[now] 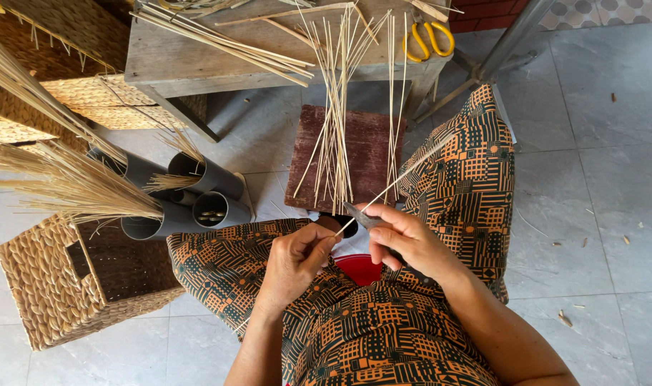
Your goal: The person sits and shaves thin bamboo sticks with a small knife, rotating each stick and running the blade along its length to smooth the surface, then places the finished stick onto a growing pile of sticks on the work block and picks up the next one.
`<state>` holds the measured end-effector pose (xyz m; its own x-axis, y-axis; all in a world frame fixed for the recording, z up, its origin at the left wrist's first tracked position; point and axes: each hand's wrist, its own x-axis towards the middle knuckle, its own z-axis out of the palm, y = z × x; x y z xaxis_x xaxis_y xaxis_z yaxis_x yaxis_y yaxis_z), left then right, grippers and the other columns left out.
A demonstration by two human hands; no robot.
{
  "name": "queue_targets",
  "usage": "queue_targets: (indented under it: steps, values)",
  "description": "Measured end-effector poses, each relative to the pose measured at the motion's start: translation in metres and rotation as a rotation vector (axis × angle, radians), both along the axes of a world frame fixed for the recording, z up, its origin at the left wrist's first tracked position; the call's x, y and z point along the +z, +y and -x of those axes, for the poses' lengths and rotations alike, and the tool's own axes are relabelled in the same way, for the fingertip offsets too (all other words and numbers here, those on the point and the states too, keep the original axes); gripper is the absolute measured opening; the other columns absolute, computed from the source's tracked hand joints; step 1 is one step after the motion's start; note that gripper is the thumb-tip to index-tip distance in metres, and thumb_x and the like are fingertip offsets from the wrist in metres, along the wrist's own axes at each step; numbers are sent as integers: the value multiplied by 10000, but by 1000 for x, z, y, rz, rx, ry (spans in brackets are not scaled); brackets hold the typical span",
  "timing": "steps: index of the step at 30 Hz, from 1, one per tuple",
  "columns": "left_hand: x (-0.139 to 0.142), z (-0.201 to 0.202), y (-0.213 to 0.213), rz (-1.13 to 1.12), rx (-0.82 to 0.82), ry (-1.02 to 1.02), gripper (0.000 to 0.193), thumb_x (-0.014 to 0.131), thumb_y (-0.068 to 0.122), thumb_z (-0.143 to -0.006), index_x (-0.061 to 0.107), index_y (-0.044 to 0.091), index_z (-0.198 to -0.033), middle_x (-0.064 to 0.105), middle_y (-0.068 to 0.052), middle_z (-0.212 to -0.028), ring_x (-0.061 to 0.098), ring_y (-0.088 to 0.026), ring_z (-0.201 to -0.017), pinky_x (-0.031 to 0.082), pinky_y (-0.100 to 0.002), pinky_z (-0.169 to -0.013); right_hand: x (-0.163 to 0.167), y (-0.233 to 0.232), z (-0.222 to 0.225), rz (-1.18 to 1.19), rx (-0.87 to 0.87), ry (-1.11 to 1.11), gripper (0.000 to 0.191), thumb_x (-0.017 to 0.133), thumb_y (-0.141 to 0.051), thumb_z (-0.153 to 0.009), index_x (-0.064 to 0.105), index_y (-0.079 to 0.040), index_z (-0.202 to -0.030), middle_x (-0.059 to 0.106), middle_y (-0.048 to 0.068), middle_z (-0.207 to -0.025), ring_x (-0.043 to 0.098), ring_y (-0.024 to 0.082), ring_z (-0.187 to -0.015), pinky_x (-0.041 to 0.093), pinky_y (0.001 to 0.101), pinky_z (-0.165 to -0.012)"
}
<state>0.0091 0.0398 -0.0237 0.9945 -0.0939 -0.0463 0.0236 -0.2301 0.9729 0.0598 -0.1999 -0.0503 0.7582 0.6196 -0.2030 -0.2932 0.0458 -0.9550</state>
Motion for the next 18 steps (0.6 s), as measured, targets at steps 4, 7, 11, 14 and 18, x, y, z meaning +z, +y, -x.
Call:
queue_targets:
  steps: [4, 7, 11, 14, 18]
  values:
    - [0, 0, 3, -7, -4, 9, 100, 677, 89, -960, 753, 24, -955, 640, 16, -608, 564, -28, -509, 441, -216, -448, -4, -10, -7, -56, -69, 29, 442, 487, -104, -1041, 501, -58, -1480, 636, 72, -681, 488, 73, -467, 408, 211, -423]
    - [-2, 0, 4, 2, -21, -13, 94, 682, 88, -960, 750, 25, -943, 646, 19, -610, 572, -26, -508, 448, -213, -447, -2, -22, -10, -83, -153, 57, 437, 504, -117, -1036, 529, -69, -1469, 623, 69, -671, 465, 65, -472, 385, 202, -427]
    - [-4, 1, 5, 1, -31, -14, 89, 694, 85, -959, 752, 27, -925, 635, 14, -591, 544, -27, -492, 418, -218, -429, 3, -37, -15, -86, -242, 44, 417, 510, -127, -1042, 549, -71, -1454, 605, 67, -670, 455, 72, -483, 378, 207, -433]
    - [-4, 1, 7, 9, -39, -29, 84, 691, 80, -961, 750, 29, -933, 627, 18, -589, 538, -21, -497, 421, -215, -433, 4, -48, -18, -138, -311, 22, 417, 516, -126, -1035, 530, -73, -1448, 600, 77, -664, 460, 83, -487, 382, 215, -446]
    - [-1, 1, 8, 16, -42, -2, 84, 685, 74, -965, 746, 23, -937, 607, 21, -589, 524, -18, -509, 411, -216, -443, 5, -62, -24, -158, -346, -5, 422, 521, -132, -1043, 561, -41, -1454, 552, 66, -640, 439, 86, -479, 374, 221, -454]
